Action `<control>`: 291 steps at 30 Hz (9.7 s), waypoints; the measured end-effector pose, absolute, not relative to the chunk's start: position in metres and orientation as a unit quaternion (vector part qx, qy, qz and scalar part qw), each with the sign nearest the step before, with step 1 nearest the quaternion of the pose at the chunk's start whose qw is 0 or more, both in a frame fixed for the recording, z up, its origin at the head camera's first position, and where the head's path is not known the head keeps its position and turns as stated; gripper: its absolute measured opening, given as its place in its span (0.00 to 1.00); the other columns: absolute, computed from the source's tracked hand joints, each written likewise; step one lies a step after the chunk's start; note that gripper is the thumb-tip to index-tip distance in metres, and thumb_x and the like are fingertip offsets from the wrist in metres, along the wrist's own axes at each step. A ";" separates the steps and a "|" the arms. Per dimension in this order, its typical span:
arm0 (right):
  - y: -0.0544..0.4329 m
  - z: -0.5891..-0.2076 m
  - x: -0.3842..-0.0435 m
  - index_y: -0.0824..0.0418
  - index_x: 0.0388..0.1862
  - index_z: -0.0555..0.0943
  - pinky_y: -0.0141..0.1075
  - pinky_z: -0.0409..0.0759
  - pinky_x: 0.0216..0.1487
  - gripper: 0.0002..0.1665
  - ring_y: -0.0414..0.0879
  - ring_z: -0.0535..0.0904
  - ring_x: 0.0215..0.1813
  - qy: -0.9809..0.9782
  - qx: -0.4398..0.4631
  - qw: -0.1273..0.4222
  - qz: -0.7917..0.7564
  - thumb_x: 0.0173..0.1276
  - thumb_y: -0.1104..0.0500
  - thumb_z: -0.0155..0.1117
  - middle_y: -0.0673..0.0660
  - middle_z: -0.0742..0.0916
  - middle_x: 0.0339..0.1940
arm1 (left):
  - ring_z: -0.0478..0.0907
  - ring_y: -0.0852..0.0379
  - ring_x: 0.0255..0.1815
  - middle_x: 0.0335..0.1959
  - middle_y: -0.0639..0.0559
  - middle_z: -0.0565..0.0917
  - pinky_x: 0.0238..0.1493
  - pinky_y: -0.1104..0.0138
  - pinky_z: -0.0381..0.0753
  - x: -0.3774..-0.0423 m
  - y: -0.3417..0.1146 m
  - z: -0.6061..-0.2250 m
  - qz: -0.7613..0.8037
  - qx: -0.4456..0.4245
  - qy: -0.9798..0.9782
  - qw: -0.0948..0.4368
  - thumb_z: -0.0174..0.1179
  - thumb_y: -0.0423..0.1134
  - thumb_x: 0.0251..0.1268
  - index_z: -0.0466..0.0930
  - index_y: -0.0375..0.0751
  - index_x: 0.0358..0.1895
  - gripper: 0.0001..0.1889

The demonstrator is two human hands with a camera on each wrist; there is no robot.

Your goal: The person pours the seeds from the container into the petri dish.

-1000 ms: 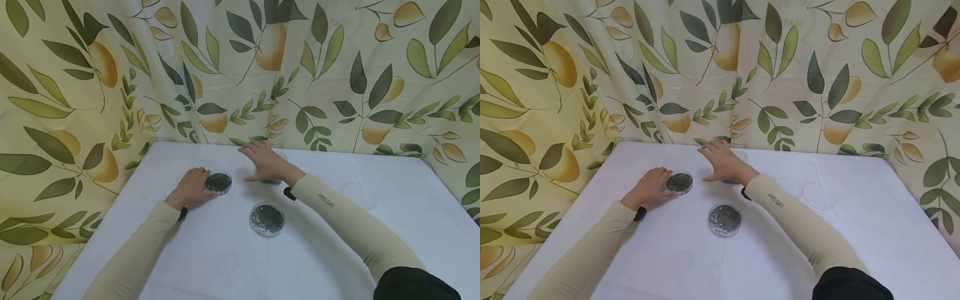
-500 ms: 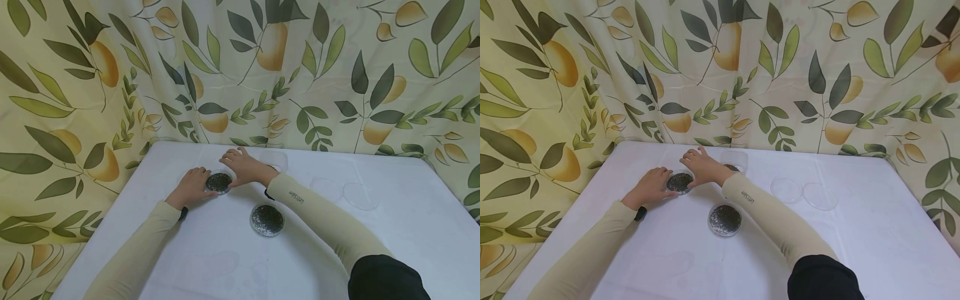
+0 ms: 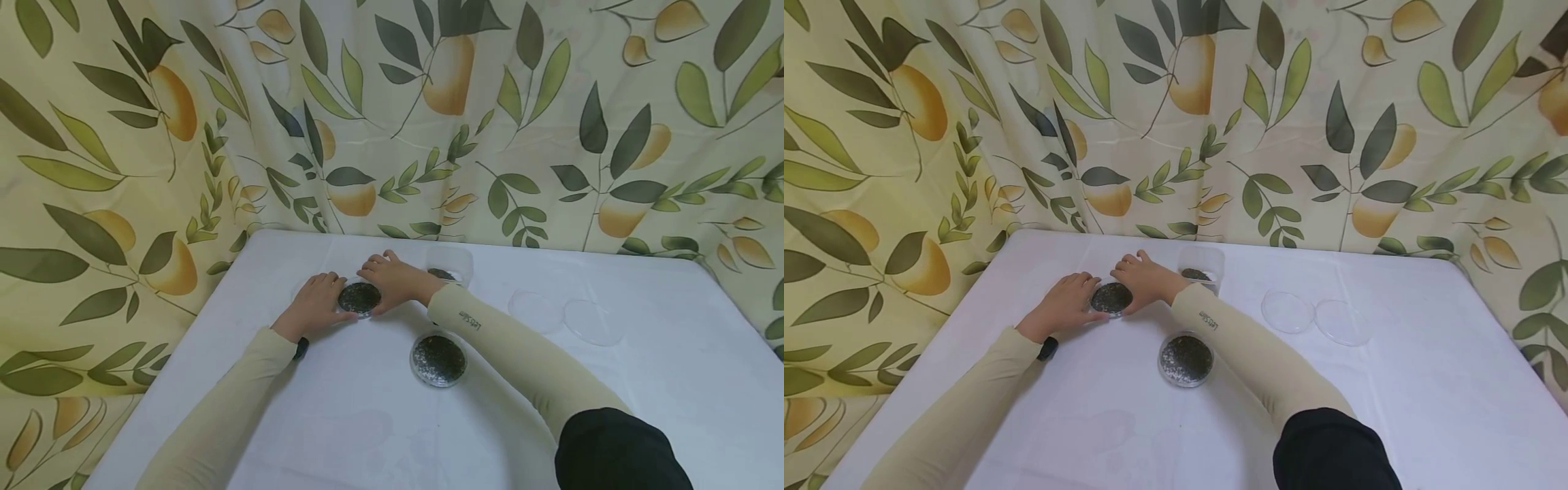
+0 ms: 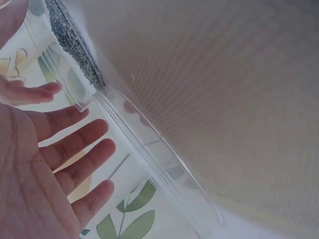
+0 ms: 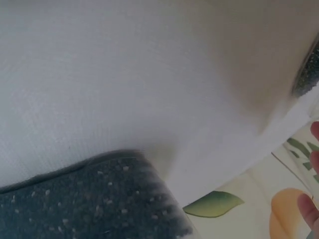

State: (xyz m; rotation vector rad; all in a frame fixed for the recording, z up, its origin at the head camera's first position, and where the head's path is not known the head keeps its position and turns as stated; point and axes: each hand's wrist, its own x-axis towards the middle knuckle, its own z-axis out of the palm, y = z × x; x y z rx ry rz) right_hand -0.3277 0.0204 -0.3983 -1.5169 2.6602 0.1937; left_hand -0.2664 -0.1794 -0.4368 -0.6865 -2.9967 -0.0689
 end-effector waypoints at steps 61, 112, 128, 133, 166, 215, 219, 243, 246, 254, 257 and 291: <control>0.018 -0.416 -0.340 0.57 0.67 0.68 0.48 0.62 0.65 0.51 0.50 0.65 0.65 0.890 -0.447 0.096 0.006 0.51 0.30 0.65 0.56 0.75 0.62 | 0.64 0.37 0.65 0.64 0.33 0.66 0.66 0.49 0.64 -0.265 -0.240 -0.427 -0.040 -0.176 -0.984 -0.002 0.63 0.64 0.49 0.58 0.29 0.68 0.51; 0.026 -0.409 -0.338 0.59 0.64 0.71 0.47 0.61 0.64 0.45 0.50 0.63 0.66 0.896 -0.432 0.103 0.025 0.52 0.37 0.68 0.57 0.72 0.63 | 0.66 0.39 0.62 0.61 0.35 0.70 0.65 0.50 0.65 -0.266 -0.250 -0.426 -0.099 -0.196 -0.972 0.085 0.70 0.61 0.42 0.62 0.30 0.63 0.49; 0.032 -0.411 -0.340 0.58 0.59 0.75 0.47 0.62 0.61 0.38 0.50 0.64 0.64 0.897 -0.430 0.095 0.031 0.53 0.40 0.68 0.56 0.74 0.61 | 0.67 0.43 0.64 0.62 0.39 0.72 0.70 0.53 0.60 -0.275 -0.222 -0.413 -0.090 -0.267 -0.953 0.110 0.69 0.60 0.42 0.62 0.34 0.65 0.48; 0.032 -0.410 -0.338 0.58 0.54 0.79 0.47 0.63 0.58 0.31 0.52 0.65 0.62 0.896 -0.434 0.087 0.033 0.53 0.45 0.67 0.57 0.75 0.59 | 0.66 0.45 0.65 0.62 0.41 0.72 0.72 0.52 0.57 -0.279 -0.212 -0.412 -0.076 -0.287 -0.949 0.106 0.69 0.61 0.41 0.63 0.36 0.64 0.48; 0.037 -0.417 -0.336 0.52 0.57 0.78 0.51 0.64 0.61 0.33 0.50 0.66 0.62 0.908 -0.408 0.040 0.091 0.59 0.35 0.60 0.55 0.76 0.58 | 0.70 0.48 0.57 0.54 0.45 0.74 0.68 0.53 0.61 -0.298 -0.156 -0.426 -0.015 -0.302 -0.953 0.022 0.60 0.66 0.47 0.68 0.38 0.61 0.43; 0.115 -0.369 -0.259 0.60 0.67 0.67 0.62 0.58 0.67 0.48 0.57 0.63 0.69 0.917 -0.387 -0.092 0.001 0.54 0.36 0.67 0.61 0.73 0.64 | 0.66 0.43 0.64 0.62 0.41 0.69 0.68 0.52 0.62 -0.250 -0.102 -0.401 -0.137 -0.293 -0.931 0.172 0.66 0.53 0.52 0.62 0.37 0.67 0.41; 0.133 -0.373 -0.249 0.61 0.66 0.67 0.62 0.58 0.66 0.47 0.56 0.63 0.68 0.921 -0.375 -0.100 -0.021 0.53 0.38 0.68 0.60 0.74 0.63 | 0.67 0.45 0.63 0.62 0.42 0.69 0.67 0.53 0.63 -0.248 -0.092 -0.401 -0.137 -0.303 -0.925 0.181 0.65 0.53 0.54 0.62 0.38 0.67 0.40; 0.234 -0.385 -0.226 0.65 0.63 0.69 0.62 0.56 0.61 0.48 0.60 0.63 0.66 0.953 -0.274 -0.101 -0.080 0.49 0.41 0.72 0.63 0.76 0.60 | 0.64 0.46 0.66 0.64 0.42 0.67 0.69 0.56 0.63 -0.284 -0.072 -0.408 -0.120 -0.253 -0.956 0.082 0.64 0.58 0.53 0.57 0.38 0.70 0.45; 0.244 -0.385 -0.226 0.65 0.63 0.69 0.62 0.55 0.61 0.48 0.61 0.63 0.66 0.957 -0.260 -0.097 -0.084 0.48 0.41 0.73 0.65 0.76 0.60 | 0.65 0.46 0.66 0.65 0.41 0.66 0.68 0.56 0.64 -0.291 -0.069 -0.408 -0.137 -0.249 -0.956 0.068 0.66 0.57 0.52 0.57 0.38 0.70 0.46; 0.275 -0.390 -0.228 0.66 0.61 0.70 0.64 0.56 0.58 0.48 0.63 0.64 0.63 0.963 -0.235 -0.099 -0.089 0.45 0.45 0.75 0.67 0.77 0.56 | 0.64 0.47 0.66 0.66 0.42 0.66 0.68 0.57 0.64 -0.306 -0.062 -0.411 -0.167 -0.242 -0.955 0.044 0.68 0.58 0.48 0.58 0.38 0.70 0.48; 0.285 -0.392 -0.229 0.67 0.61 0.70 0.65 0.55 0.58 0.48 0.64 0.63 0.63 0.967 -0.221 -0.091 -0.085 0.45 0.44 0.75 0.67 0.77 0.56 | 0.65 0.47 0.65 0.65 0.42 0.67 0.67 0.57 0.65 -0.311 -0.059 -0.412 -0.165 -0.245 -0.954 0.044 0.69 0.58 0.46 0.58 0.38 0.69 0.49; 0.323 -0.415 -0.258 0.69 0.58 0.72 0.65 0.57 0.58 0.50 0.63 0.66 0.61 0.975 -0.219 -0.022 -0.020 0.48 0.33 0.69 0.68 0.77 0.54 | 0.67 0.45 0.65 0.65 0.41 0.68 0.67 0.56 0.67 -0.324 -0.046 -0.417 -0.171 -0.231 -0.958 0.009 0.68 0.64 0.43 0.57 0.38 0.70 0.53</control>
